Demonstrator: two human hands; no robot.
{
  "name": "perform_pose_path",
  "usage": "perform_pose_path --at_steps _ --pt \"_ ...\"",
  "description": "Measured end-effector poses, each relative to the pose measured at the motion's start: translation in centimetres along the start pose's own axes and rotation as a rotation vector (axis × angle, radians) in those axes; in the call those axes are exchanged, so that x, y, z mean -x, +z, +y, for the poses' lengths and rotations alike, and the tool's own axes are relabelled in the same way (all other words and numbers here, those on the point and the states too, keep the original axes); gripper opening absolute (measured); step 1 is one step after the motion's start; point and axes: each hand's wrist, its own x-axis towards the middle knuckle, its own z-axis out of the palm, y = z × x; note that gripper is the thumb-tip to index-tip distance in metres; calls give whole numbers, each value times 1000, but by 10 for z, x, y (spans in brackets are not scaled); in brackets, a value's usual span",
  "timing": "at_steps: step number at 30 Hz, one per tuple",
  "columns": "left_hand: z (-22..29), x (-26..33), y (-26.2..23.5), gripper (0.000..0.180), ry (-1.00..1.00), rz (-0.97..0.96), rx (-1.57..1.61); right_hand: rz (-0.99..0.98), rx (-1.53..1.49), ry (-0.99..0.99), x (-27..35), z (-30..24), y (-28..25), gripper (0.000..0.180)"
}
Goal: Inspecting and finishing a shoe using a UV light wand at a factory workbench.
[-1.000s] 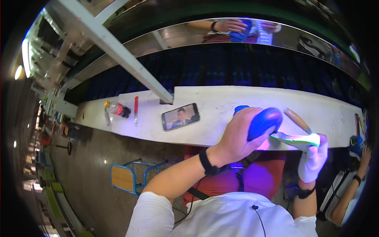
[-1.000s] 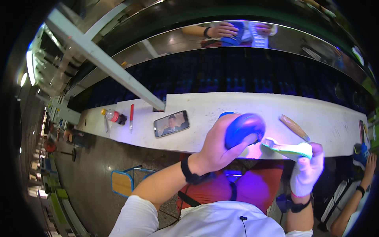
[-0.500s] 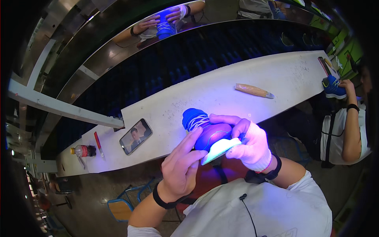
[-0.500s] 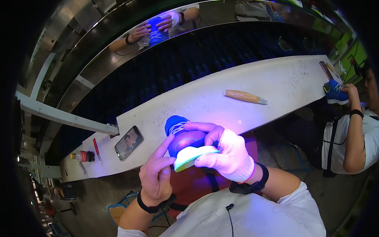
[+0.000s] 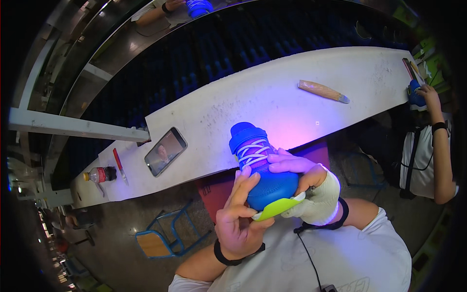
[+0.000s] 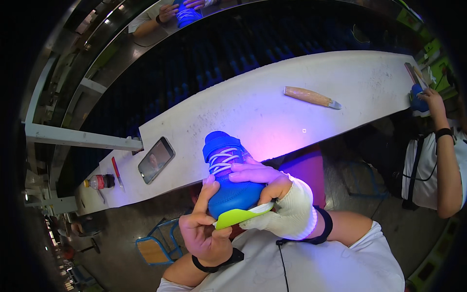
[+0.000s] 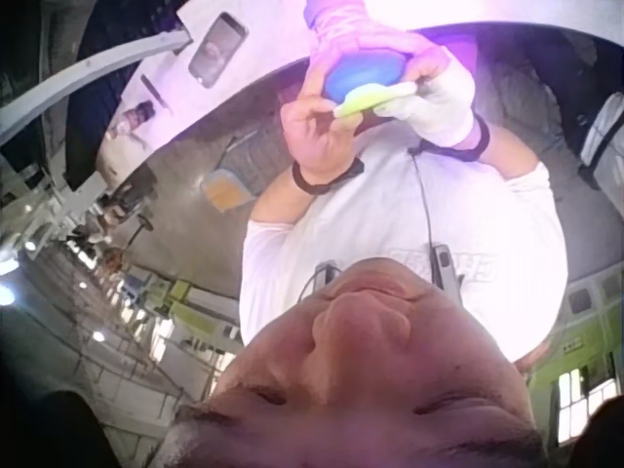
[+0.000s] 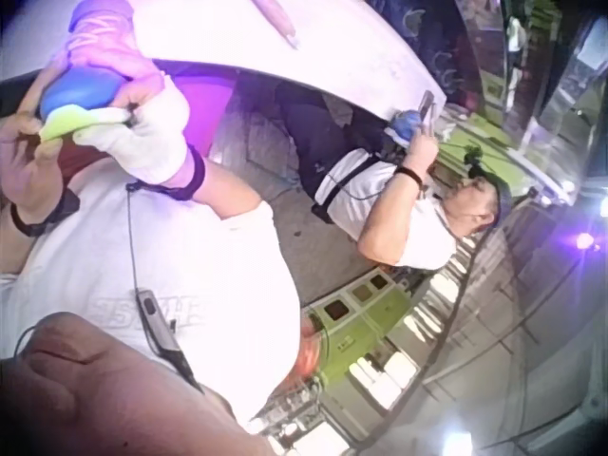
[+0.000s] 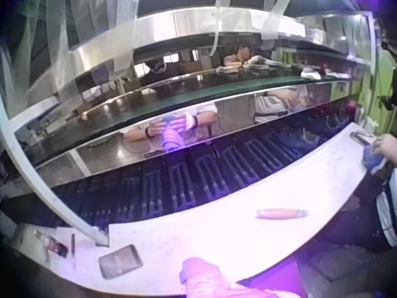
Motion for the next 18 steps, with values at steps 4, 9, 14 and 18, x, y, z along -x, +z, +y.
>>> perform_pose_path --at_steps 4,9,14,18 --pt "-1 4 -5 46 50 -6 -19 -129 78 40 -2 -7 -7 44" --pt "22 -21 0 39 -31 120 42 -132 163 -75 -10 -5 -14 37" --pt "33 -42 -22 39 97 -222 -445 -184 395 -142 -20 -2 -8 45" --pt "28 -30 -18 28 49 67 -257 74 466 -256 -16 39 8 37"
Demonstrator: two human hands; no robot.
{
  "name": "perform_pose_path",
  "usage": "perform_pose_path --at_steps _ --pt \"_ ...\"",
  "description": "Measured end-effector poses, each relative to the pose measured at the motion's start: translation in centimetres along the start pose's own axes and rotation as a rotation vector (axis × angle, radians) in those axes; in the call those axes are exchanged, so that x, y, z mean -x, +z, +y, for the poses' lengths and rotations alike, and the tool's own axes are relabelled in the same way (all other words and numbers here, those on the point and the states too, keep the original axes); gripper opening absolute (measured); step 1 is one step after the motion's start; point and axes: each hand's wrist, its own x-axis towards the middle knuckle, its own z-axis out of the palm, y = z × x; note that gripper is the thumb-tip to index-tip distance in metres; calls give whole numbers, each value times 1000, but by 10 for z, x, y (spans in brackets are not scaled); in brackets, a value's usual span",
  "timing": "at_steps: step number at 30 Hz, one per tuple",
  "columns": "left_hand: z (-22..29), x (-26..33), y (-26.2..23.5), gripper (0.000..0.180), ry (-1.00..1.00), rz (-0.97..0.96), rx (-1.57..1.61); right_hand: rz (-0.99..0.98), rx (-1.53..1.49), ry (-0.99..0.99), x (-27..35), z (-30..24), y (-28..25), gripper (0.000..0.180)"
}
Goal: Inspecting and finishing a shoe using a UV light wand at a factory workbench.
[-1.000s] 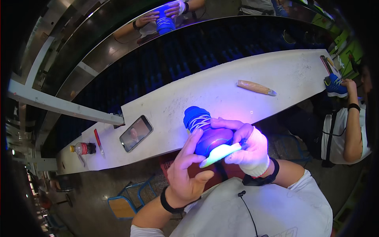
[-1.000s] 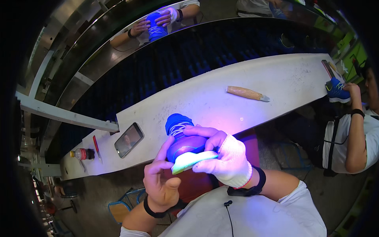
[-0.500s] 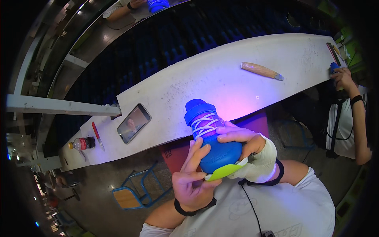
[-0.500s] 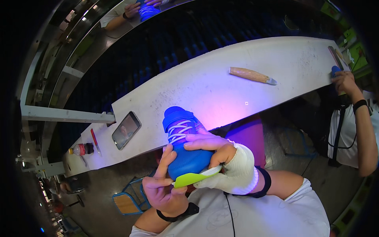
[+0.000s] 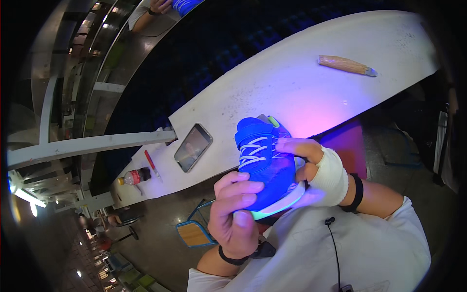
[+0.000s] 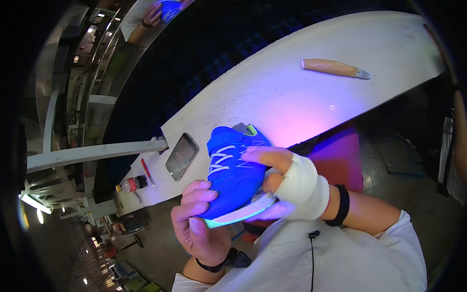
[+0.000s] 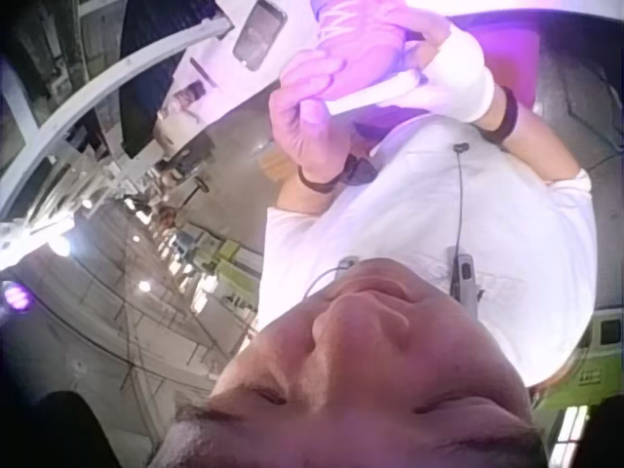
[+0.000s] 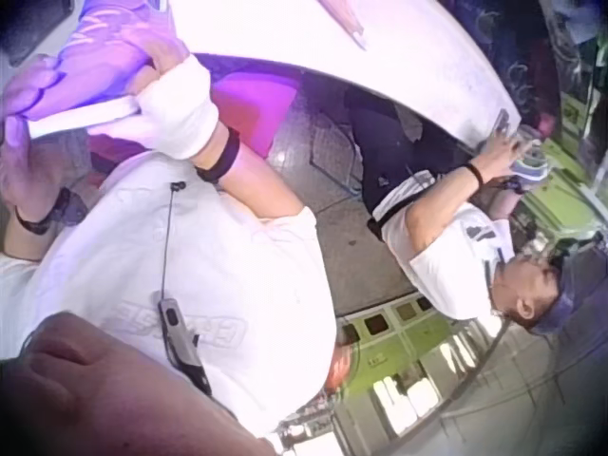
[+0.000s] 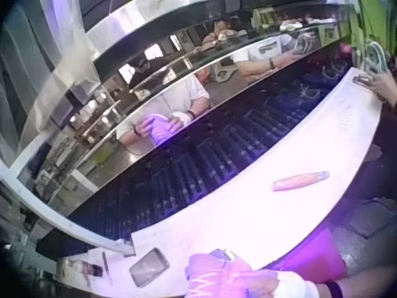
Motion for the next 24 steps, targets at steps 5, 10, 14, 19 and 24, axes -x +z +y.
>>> perform_pose_path --at_steps 5,10,14,19,24 --pt "10 -12 -42 32 -194 -129 -6 -68 104 -181 6 25 19 40" --pt "15 -41 -53 73 -118 -475 -351 -104 99 -271 -5 32 26 40" --pt "2 -35 -61 60 -40 -457 -369 -201 123 -238 -11 33 19 38" --pt "-10 -21 -78 43 -70 -378 -306 -153 115 -127 -17 34 32 39" --pt "-20 -12 -107 47 -228 -416 -271 -237 180 -148 2 63 56 36"
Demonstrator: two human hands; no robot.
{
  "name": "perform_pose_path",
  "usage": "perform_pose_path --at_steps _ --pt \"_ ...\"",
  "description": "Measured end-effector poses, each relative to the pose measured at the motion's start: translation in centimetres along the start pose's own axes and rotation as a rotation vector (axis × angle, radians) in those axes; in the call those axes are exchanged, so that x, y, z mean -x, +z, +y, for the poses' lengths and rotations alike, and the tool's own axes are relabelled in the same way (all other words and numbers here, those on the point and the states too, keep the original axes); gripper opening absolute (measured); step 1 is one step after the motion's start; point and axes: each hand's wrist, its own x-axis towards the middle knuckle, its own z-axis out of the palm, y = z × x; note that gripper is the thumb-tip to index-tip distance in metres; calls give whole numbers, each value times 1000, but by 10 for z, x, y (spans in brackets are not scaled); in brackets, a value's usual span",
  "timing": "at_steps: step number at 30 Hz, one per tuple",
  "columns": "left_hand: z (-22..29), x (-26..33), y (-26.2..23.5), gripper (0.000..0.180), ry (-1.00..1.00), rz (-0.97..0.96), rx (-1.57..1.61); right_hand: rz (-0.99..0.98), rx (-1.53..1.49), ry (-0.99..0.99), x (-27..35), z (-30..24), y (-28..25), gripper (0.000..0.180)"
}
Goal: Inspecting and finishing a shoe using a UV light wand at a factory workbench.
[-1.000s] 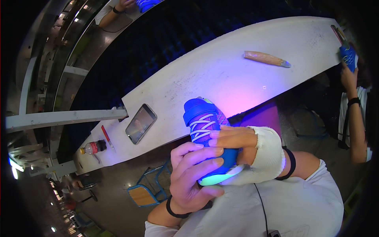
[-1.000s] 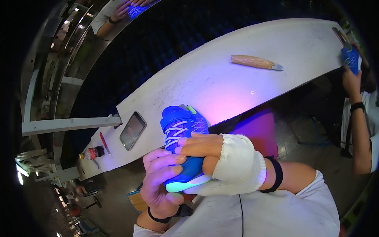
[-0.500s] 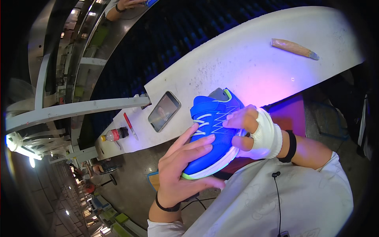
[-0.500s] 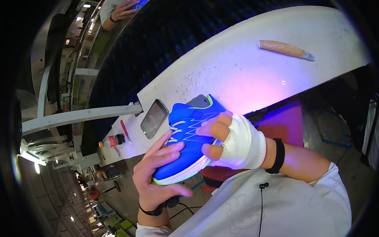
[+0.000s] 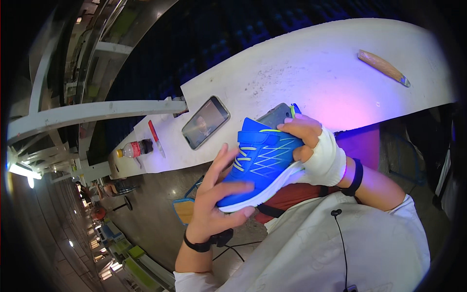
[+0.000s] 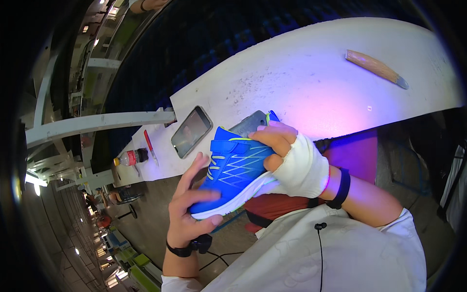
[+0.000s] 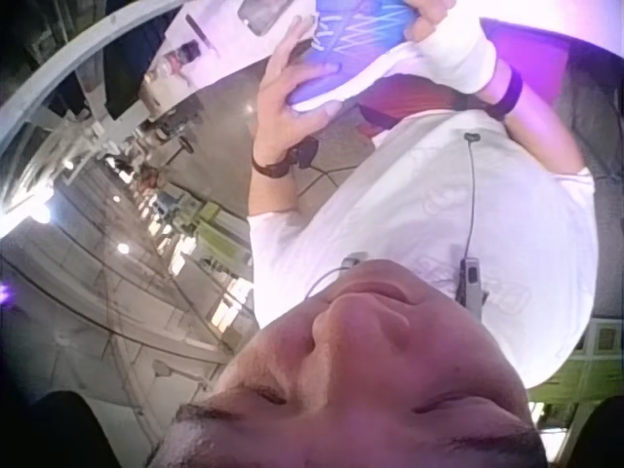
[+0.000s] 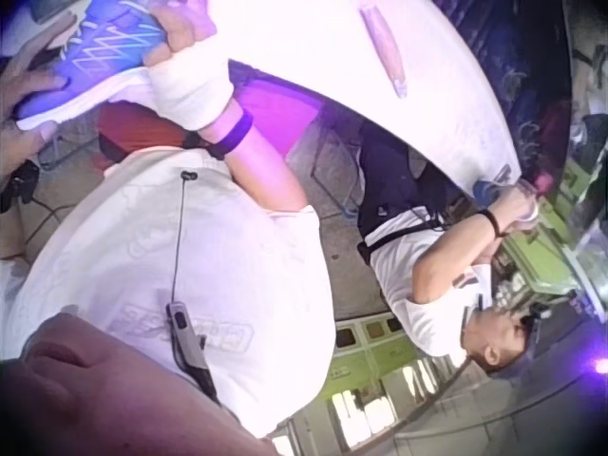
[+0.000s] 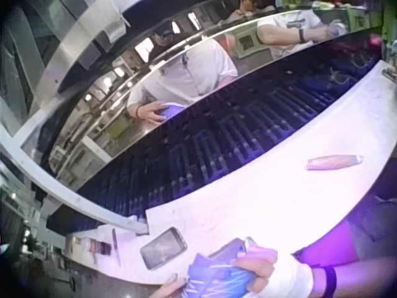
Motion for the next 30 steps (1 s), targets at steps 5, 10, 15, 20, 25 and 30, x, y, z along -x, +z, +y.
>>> perform_pose_path --at_steps 5,10,15,20,25,30 --pt "13 -16 11 111 -552 -223 -396 46 76 -96 -6 -13 13 33" --pt "5 -8 29 109 -491 -96 -500 71 125 -105 3 -15 24 35" --pt "19 -15 7 103 -376 -97 -511 95 115 -67 13 -10 20 41" --pt "35 -25 10 72 154 -73 -180 255 -9 157 18 -14 -42 75" --pt "-1 -37 135 61 382 196 -174 74 -293 114 -18 -49 -144 89" --pt "-21 -45 168 47 340 329 72 -4 -164 95 -15 -59 -150 78"
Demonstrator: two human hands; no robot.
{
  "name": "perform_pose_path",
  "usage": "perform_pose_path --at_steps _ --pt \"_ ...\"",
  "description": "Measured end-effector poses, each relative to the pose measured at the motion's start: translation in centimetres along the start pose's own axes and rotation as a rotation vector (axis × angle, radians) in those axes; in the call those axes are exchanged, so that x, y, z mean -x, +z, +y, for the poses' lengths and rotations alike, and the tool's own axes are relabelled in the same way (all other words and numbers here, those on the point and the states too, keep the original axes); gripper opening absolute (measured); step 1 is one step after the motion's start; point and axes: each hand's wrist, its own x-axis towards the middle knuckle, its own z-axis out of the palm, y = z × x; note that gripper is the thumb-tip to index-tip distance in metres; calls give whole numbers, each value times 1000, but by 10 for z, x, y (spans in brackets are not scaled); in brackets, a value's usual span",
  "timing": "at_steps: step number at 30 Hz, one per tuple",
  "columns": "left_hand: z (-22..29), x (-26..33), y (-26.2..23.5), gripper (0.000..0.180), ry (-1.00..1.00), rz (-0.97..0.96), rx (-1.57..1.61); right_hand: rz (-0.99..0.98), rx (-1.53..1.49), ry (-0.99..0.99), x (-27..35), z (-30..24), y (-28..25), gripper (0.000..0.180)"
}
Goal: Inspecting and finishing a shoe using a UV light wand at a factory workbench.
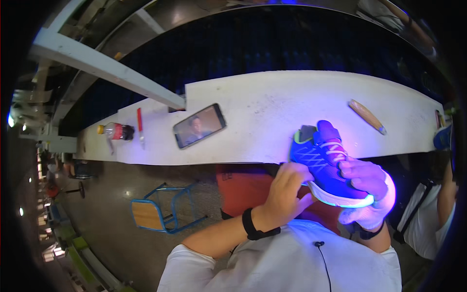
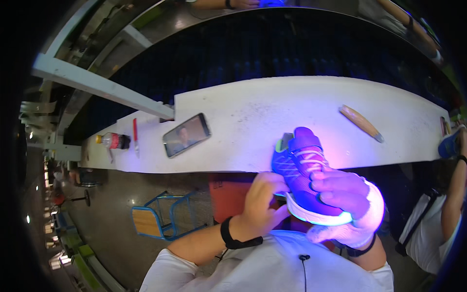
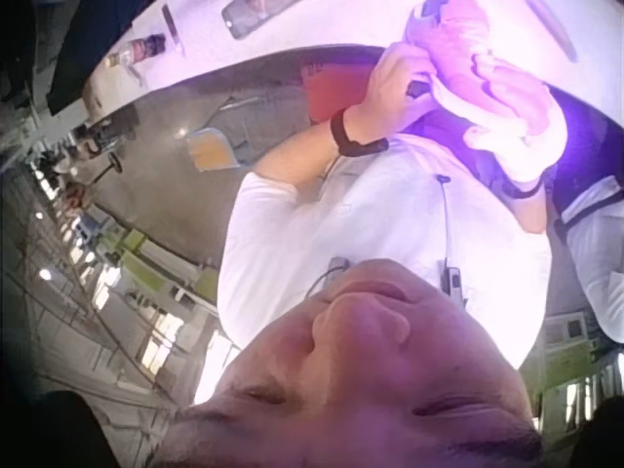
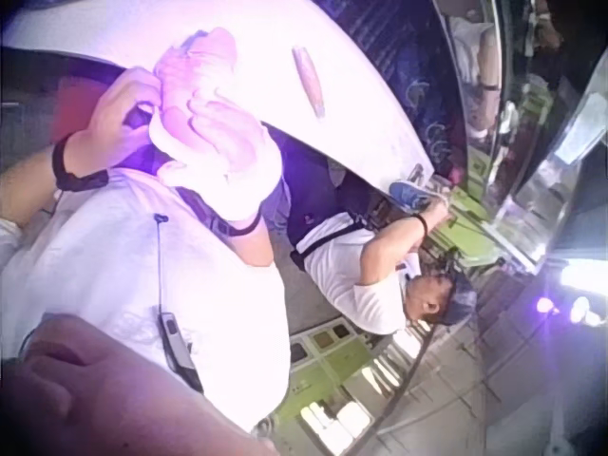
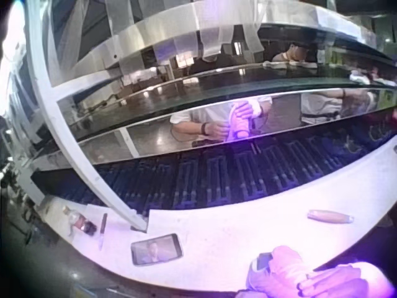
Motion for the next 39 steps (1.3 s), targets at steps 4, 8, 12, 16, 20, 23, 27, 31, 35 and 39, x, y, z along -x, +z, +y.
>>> perform_pose_path --at_steps 4,8,12,16,20,23,27,31,35,39 --pt "24 -26 9 40 97 91 123 47 -43 71 4 1 -1 73" --pt "24 -29 22 42 155 101 30 151 -199 180 14 12 -3 69" --pt "20 -37 31 52 30 83 17 216 -234 162 27 26 -12 58" --pt "16 -42 36 55 65 -45 -223 368 -526 268 55 44 -19 50" --pt "15 -70 33 49 135 -315 -449 422 -722 432 92 87 -39 44" --pt "11 -80 45 43 121 -414 -390 362 -616 557 92 84 -61 50" --pt "11 -83 51 44 84 -424 -411 122 -24 544 90 79 -71 54" --pt "-9 -85 27 45 32 -455 -391 -12 144 592 76 78 -73 52" --pt "-37 -100 -23 68 -101 -509 -132 306 -48 588 90 113 -57 44" --pt "-18 -122 -69 90 -109 -340 46 409 -686 817 49 111 -13 80"
